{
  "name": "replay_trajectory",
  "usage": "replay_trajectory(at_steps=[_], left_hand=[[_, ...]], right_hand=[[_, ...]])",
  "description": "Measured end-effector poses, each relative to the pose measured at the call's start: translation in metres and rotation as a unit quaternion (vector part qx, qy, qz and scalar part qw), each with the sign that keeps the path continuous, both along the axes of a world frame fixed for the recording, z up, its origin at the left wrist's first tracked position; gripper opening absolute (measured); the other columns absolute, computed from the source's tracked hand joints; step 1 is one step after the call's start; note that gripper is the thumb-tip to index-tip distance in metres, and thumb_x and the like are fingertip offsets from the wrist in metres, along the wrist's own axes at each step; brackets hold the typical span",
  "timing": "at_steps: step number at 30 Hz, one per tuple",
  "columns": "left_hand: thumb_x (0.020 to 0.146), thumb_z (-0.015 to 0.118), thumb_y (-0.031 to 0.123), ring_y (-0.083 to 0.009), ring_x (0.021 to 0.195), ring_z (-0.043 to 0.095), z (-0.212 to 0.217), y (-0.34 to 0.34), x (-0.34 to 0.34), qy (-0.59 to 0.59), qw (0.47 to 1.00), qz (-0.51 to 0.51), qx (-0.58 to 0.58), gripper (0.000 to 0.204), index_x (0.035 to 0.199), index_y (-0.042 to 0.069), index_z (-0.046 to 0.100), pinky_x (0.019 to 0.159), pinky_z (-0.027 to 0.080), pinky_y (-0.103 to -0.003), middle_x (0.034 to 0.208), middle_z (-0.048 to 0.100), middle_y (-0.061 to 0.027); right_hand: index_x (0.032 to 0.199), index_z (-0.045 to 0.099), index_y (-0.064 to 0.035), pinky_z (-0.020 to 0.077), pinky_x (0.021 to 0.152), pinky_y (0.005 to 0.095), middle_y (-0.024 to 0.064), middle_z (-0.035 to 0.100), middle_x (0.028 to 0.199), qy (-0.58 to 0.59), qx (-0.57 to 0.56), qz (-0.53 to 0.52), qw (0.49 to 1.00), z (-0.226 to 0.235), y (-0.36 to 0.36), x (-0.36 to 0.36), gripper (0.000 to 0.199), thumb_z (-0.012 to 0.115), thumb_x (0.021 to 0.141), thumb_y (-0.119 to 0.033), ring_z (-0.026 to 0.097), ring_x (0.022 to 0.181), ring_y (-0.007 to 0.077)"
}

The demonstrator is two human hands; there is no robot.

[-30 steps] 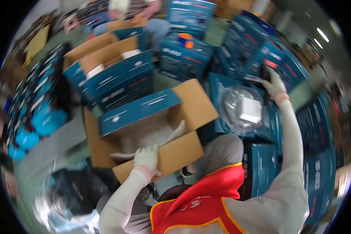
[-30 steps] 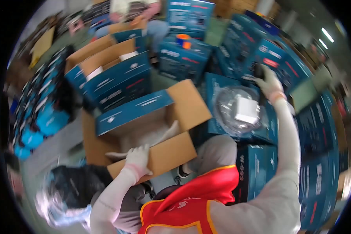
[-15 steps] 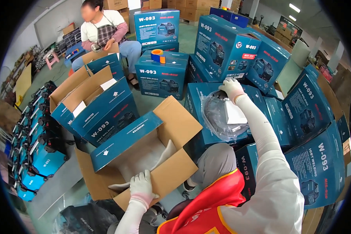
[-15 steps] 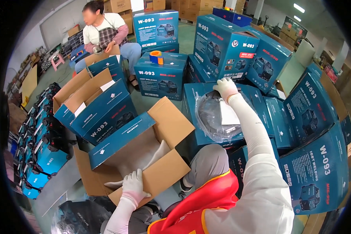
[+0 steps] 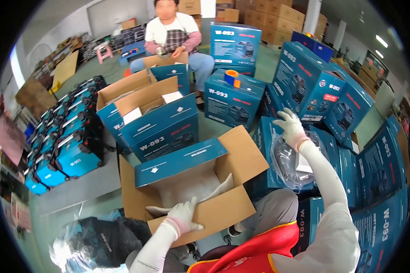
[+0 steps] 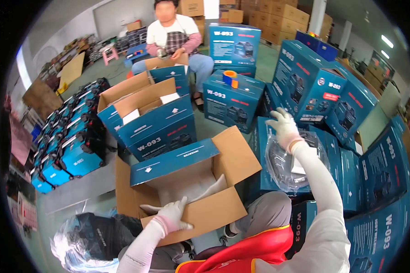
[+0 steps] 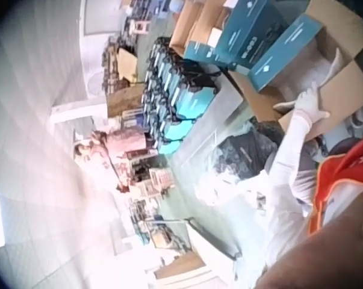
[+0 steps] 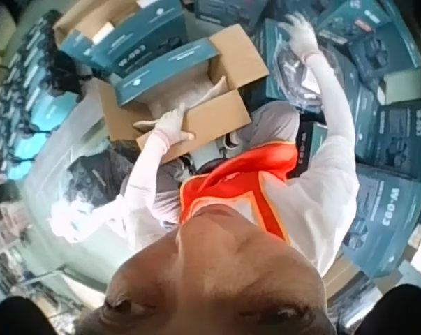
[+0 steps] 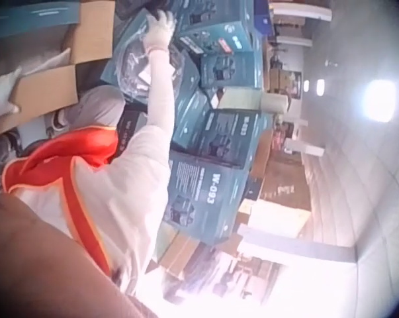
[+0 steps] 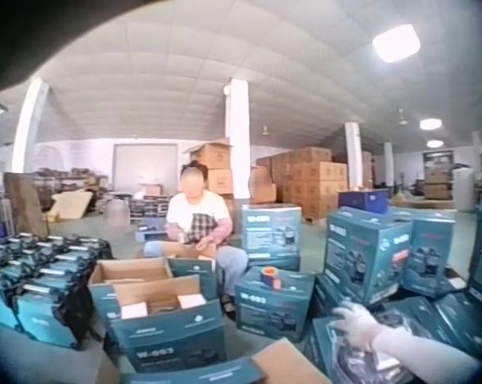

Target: The person packs welding equipment into cardboard boxes by hand, placing foam padding, a bagged welding machine, accessory boxes, tools, and coiled cables into each box before stacking the packed boxes.

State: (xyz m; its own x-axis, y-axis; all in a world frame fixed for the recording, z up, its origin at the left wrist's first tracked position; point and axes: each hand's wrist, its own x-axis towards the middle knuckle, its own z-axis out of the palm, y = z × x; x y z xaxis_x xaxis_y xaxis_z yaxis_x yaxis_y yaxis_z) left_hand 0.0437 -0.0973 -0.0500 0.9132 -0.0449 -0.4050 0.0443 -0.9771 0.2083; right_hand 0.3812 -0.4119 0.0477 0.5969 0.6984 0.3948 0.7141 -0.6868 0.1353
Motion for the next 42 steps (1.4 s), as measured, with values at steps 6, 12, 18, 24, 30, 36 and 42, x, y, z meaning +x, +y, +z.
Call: replay_trajectory(at_steps=[6,12,18,24,30,36,42], left_hand=[[0.081,0.066,0.058,-0.0447,0.133,0.039,-0.021,0.055,-0.020,-0.057,0.980,0.176,-0.076,0.094,0.141,-0.007,0.034,0.109,0.037,-0.044,0.146,0.034,-0.0311],[0.071,0.060,0.076,-0.0388,0.135,0.040,0.016,0.075,-0.032,0.158,0.981,0.053,0.099,0.101,0.139,0.002,0.046,0.118,0.019,-0.043,0.137,0.049,-0.0250],[0.057,0.082,0.059,-0.0338,0.124,0.052,0.002,0.071,-0.054,0.118,0.981,0.008,0.156,0.096,0.131,0.007,0.050,0.116,0.025,-0.041,0.122,0.061,-0.0185],[0.058,0.088,0.039,-0.0287,0.106,0.062,-0.016,0.065,-0.062,0.042,0.986,0.068,0.144,0.066,0.108,0.008,0.059,0.099,0.044,-0.036,0.107,0.066,-0.0114],[0.069,0.081,0.030,-0.0259,0.092,0.065,-0.026,0.054,-0.070,-0.036,0.988,0.056,0.137,0.042,0.100,0.010,0.060,0.087,0.047,-0.037,0.095,0.065,-0.0082],[0.065,0.082,0.033,-0.0260,0.095,0.061,-0.036,0.046,-0.075,-0.043,0.991,0.034,0.122,0.049,0.102,0.008,0.061,0.090,0.045,-0.038,0.096,0.062,-0.0093],[0.080,0.062,0.061,-0.0323,0.114,0.055,-0.025,0.031,-0.062,0.039,0.996,0.072,0.047,0.068,0.119,0.005,0.058,0.110,0.029,-0.053,0.119,0.060,-0.0143]], right_hand=[[0.130,0.056,-0.0087,0.0370,0.108,0.0450,0.0159,0.055,0.132,0.340,0.009,0.416,0.844,-0.042,0.134,-0.148,0.045,0.059,0.090,-0.027,0.043,0.131,0.0353],[0.141,0.045,-0.0053,0.0384,0.106,0.0448,0.0214,0.050,0.139,0.444,-0.345,0.236,0.792,-0.111,0.162,-0.122,0.101,0.075,0.063,-0.062,0.049,0.128,0.0377],[0.137,0.049,-0.0053,0.0462,0.098,0.0411,0.0198,0.060,0.127,0.431,-0.407,0.201,0.780,-0.109,0.155,-0.117,0.097,0.080,0.059,-0.054,0.058,0.117,0.0357],[0.130,0.055,-0.0088,0.0499,0.090,0.0421,0.0168,0.066,0.115,0.369,-0.433,0.194,0.799,-0.113,0.154,-0.138,0.076,0.077,0.068,-0.046,0.063,0.107,0.0350],[0.116,0.063,-0.0094,0.0522,0.082,0.0433,0.0148,0.070,0.102,0.330,-0.433,0.191,0.817,-0.105,0.143,-0.146,0.044,0.070,0.081,-0.036,0.066,0.098,0.0340],[0.126,0.056,-0.0111,0.0514,0.086,0.0428,0.0145,0.065,0.114,0.333,-0.436,0.193,0.813,-0.103,0.130,-0.157,0.049,0.065,0.086,-0.038,0.064,0.102,0.0336],[0.138,0.047,-0.0107,0.0443,0.098,0.0447,0.0200,0.057,0.128,0.495,-0.217,0.322,0.777,-0.131,0.129,-0.147,0.055,0.057,0.092,-0.038,0.057,0.111,0.0391]])
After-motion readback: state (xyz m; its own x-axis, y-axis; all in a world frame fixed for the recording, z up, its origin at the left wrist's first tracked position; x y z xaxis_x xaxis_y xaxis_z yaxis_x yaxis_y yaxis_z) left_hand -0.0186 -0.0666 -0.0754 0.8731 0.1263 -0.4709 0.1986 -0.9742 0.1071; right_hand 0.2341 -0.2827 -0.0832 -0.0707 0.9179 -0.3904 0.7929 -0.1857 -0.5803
